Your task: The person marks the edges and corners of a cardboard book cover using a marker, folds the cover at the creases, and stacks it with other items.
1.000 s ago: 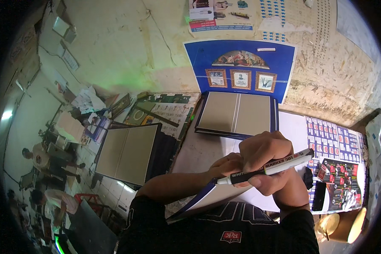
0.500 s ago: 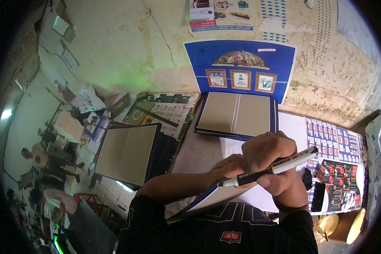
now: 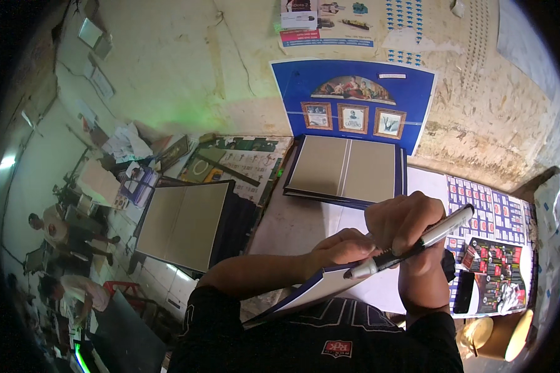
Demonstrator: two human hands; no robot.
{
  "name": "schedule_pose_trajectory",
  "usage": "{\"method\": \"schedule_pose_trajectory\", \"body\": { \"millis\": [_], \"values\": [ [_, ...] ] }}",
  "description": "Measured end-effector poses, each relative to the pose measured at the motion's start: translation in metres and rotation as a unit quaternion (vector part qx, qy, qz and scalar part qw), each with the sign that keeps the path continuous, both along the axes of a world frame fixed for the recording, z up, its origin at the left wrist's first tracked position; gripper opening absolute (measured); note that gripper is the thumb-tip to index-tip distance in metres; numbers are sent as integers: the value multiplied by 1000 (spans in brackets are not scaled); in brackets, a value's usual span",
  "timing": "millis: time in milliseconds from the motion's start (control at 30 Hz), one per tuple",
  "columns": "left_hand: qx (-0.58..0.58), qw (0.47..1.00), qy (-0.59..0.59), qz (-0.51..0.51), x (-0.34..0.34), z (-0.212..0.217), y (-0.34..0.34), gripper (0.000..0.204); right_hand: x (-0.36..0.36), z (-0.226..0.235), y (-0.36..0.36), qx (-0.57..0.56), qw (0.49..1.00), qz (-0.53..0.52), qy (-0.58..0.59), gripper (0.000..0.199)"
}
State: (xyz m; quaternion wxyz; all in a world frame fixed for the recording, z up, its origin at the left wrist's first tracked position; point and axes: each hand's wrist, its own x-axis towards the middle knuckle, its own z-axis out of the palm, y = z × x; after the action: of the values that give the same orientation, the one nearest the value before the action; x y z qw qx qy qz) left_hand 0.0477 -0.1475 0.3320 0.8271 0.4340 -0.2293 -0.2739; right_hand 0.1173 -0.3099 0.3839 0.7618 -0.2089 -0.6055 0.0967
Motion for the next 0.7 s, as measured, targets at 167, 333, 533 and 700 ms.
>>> {"method": "schedule_pose_trajectory", "body": {
  "millis": [167,333,533,700],
  "values": [
    [41,999,-1,30,-5,-25,-8,21,-29,13,2,-69,989,-127,28,33],
    [99,989,-104,15,4,-7,-13,29,-25,11,1,-38,986,-163,-4,28],
    [73,990,-121,-16,6,-4,-19,28,-27,12,1,-48,973,-218,-62,23],
    [41,995,-88,-22,6,-12,-21,26,-24,10,3,-38,965,-239,-98,24]
  ]
}}
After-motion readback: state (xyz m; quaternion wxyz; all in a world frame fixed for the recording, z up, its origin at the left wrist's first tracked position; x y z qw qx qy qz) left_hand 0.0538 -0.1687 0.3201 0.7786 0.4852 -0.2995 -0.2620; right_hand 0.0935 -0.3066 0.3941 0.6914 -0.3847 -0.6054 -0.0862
